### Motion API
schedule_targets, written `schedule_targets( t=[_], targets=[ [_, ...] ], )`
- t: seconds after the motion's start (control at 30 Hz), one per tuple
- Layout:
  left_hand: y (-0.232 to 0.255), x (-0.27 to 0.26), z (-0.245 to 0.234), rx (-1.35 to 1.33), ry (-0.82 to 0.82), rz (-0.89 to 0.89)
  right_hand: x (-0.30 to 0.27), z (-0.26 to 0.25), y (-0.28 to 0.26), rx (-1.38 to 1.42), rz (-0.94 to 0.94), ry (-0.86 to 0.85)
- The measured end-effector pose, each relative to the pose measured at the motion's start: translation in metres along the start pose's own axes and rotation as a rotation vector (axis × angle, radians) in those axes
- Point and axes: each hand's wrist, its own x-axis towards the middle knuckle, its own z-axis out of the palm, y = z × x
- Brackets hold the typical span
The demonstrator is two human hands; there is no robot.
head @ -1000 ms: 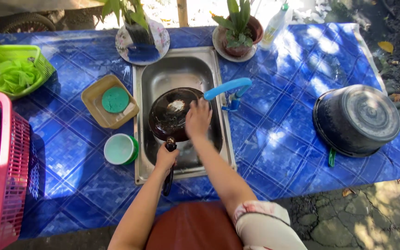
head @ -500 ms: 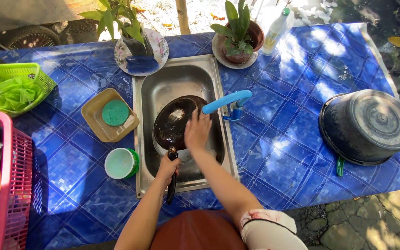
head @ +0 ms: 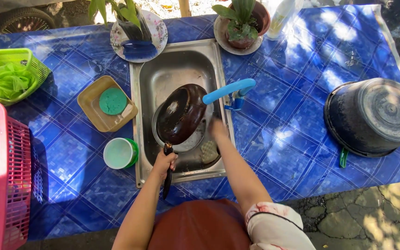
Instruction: The person scrubs a pot, a pan, and a plastic container with a sponge in a sink, rinsing each under a faucet. After cleaning the pot and pan, they set them on the table and finish by washing the container.
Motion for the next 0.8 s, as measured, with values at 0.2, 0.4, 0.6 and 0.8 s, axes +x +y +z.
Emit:
schedule_targets(
  t=[0.2, 0.4, 0.6, 0.8],
  targets=[
    [0.004, -0.022, 0.000, -0.030, -0.048, -0.046, -0.069, 0.119, 0.036, -0.624, -0.307, -0.109],
    [-0.008, -0.024, -0.009, 0.018, -0.041, -0.071, -0.076, -0.006, -0.013, -0.031, 0.053, -0.104],
    [-0.048, 0.010, -0.023, 0.197, -0.099, -0.133, -0.025, -0.040, -0.018, 0.946, -0.208, 0.169],
    [0.000, -0.010, -0.004, 0.575, -0.014, -0.166, -0.069, -0.081, -0.115, 1.562, 0.081, -0.419]
  ],
)
